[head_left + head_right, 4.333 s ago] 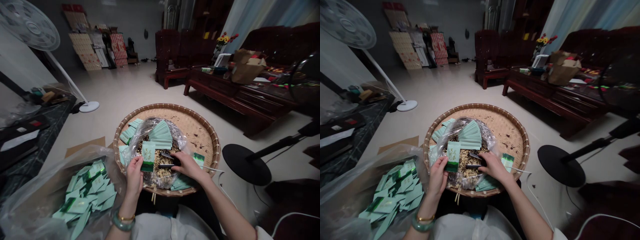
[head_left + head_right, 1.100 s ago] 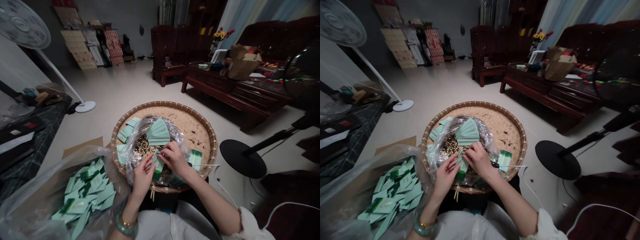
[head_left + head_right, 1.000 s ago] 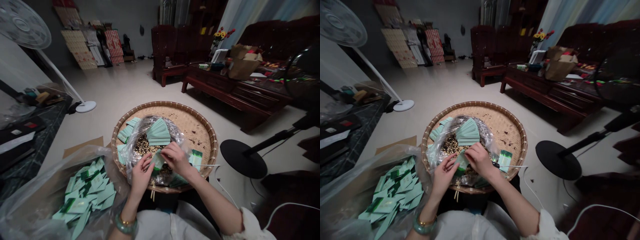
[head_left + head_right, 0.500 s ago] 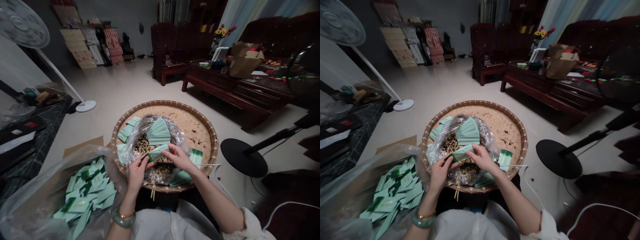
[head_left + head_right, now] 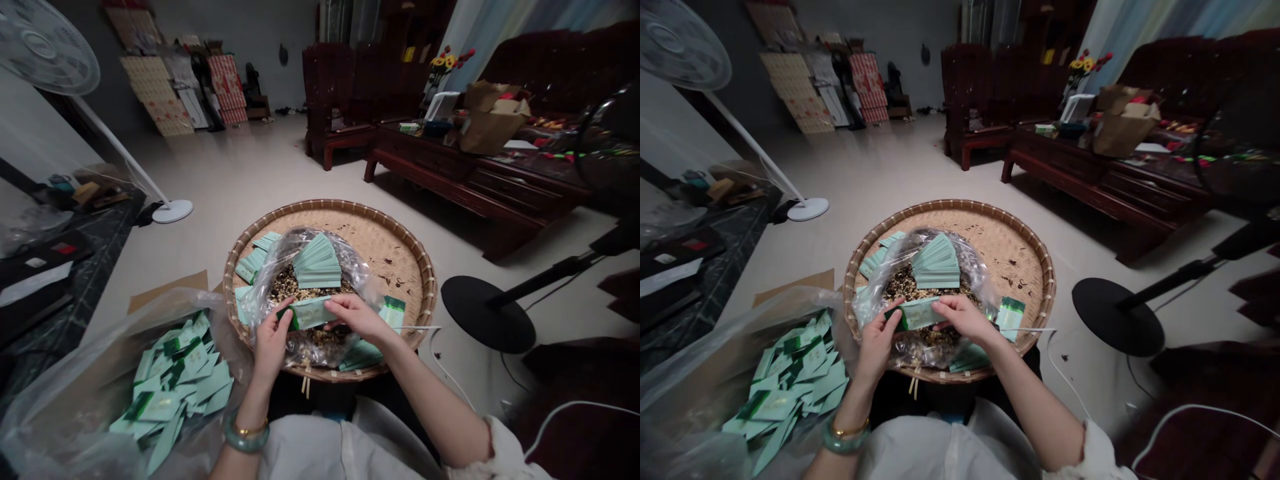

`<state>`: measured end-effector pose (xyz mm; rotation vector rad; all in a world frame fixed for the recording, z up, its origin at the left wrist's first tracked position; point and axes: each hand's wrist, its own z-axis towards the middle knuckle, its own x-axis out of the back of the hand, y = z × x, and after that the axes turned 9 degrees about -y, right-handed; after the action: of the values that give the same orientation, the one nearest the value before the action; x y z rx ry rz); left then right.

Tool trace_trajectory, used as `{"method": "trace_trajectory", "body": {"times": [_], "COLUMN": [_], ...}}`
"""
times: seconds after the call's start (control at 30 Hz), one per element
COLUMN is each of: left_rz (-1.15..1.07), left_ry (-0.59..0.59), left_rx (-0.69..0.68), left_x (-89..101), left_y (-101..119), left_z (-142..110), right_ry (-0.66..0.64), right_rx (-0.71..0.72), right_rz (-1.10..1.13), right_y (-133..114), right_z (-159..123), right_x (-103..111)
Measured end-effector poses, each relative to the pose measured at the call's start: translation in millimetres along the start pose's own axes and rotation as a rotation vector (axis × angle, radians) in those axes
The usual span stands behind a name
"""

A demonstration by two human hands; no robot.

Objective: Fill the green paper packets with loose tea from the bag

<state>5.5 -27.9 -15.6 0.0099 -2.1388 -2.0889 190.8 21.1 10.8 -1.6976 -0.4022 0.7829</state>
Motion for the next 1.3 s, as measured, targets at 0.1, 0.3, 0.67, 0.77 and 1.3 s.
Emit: {"method": "trace_trajectory", "body": {"times": [0.1,0.3,0.67,0.77,1.3], "left_rz": [0.437,1.099,0.931,0.863,0.733], "left_ry": [0.102,-0.052,-0.145,-0.168,-0.064], "left_rx": [-0.306,-0.626,-0.543,-0.553,-0.46], "left_x": [-0.9,-4.5,-4.1,-3.1,3.9], "left_y": [4.4,18.8,11.9,6.9,5.1], "left_z": [-3.1,-9.6,-5.3,-4.1,-2.4], "right_ry": [0.009,0.013,-0.032,-0.012,0.222], "right_rx": [-0.016,0.047,0.093,0.075,0.163], "right_rz": [-0.012,-0.3,-0.48,-0.46,-0.758], "right_y": [0.3,3.1,8.1,11.2,-4.4], "right_z": [0.6,4.1,0.4,0.5,-24.4], "right_x": [-3.5,-3.7,-4.2,-0.6,6.2]}}
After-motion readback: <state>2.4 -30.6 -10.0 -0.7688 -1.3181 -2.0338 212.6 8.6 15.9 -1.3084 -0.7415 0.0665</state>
